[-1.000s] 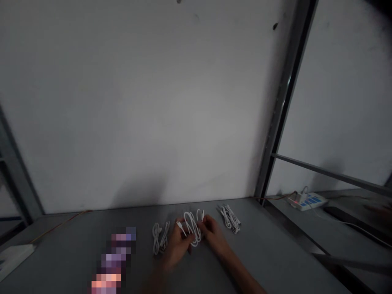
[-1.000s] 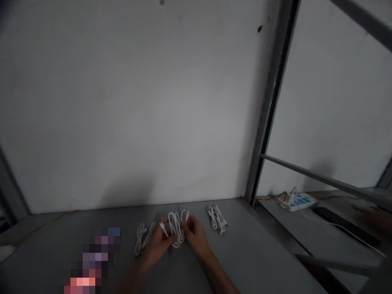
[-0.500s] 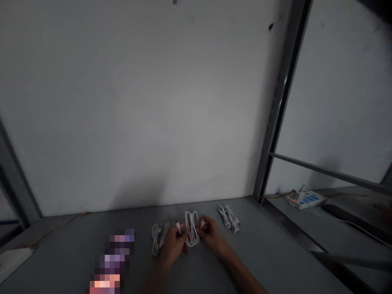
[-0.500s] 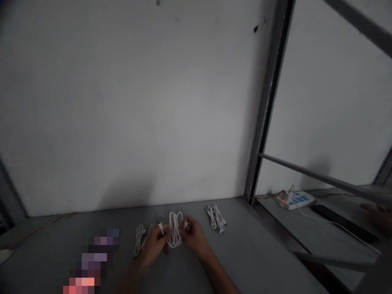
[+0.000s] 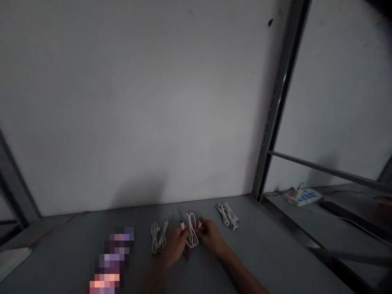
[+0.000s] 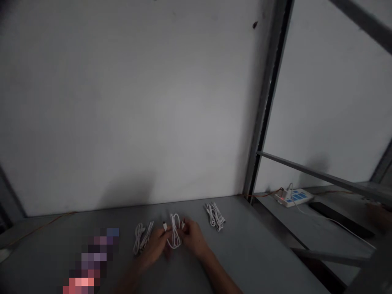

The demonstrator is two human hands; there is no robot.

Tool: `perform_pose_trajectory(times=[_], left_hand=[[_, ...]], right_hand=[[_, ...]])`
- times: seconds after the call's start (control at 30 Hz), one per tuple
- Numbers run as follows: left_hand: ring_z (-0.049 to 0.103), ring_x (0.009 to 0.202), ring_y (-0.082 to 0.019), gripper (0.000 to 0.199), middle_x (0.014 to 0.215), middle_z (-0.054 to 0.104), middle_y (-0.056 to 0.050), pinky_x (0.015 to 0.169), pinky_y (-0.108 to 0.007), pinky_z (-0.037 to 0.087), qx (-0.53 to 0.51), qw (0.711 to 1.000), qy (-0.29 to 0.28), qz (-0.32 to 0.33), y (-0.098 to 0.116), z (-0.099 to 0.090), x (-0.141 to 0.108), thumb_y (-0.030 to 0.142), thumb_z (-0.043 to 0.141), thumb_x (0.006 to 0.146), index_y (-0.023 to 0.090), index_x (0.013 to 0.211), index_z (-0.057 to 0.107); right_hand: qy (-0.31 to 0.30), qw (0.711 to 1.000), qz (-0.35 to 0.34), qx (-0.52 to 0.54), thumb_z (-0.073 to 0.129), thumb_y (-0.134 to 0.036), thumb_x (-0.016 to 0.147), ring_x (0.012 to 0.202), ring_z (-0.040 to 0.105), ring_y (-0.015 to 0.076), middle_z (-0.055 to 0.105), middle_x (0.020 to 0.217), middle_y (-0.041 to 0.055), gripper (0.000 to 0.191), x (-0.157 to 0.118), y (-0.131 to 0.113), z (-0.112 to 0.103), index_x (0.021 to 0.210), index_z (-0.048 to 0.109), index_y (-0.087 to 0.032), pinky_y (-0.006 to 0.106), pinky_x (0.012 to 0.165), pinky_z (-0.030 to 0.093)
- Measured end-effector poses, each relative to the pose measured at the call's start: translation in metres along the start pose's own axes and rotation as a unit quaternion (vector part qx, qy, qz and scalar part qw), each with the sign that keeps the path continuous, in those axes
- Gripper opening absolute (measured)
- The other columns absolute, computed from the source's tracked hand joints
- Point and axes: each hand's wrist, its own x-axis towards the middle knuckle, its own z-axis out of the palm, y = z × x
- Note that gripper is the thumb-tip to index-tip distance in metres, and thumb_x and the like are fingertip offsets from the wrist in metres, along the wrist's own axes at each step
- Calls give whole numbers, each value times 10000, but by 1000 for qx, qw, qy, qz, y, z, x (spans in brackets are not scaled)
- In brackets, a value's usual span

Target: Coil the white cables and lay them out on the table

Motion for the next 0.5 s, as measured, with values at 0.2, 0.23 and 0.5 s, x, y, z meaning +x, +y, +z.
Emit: perform_pose_trajectory(times=[0.2, 0.23, 0.5], left_hand=[[522, 394, -152, 431, 429, 533, 12, 440, -234, 361, 89, 993, -37, 62, -2, 1, -1, 587, 527, 782, 185, 680, 647], [524, 396, -150, 433, 436, 540, 7, 440, -232, 361, 94, 993, -31, 61, -1, 1, 0, 589, 539, 775, 185, 662, 646], [525, 383, -145, 495, 477, 588, -10, 411, -223, 346, 89, 993, -30, 75, 4, -6, -1, 627, 503, 787, 168, 783, 687]], right_hand=[[-46, 999, -9, -18, 559, -424, 796, 484, 322, 87, 382, 480, -46, 388, 1, -6, -3, 520, 522, -154, 213, 480, 249], [-47, 999, -12, -17, 547, -437, 805, 482, 319, 88, 378, 480, -44, 404, 0, -7, -3, 517, 518, -155, 215, 478, 246], [-89, 994, 30, 58, 438, -657, 833, 505, 481, 128, 527, 548, 2, 558, -3, -5, 0, 632, 591, -159, 221, 490, 389]])
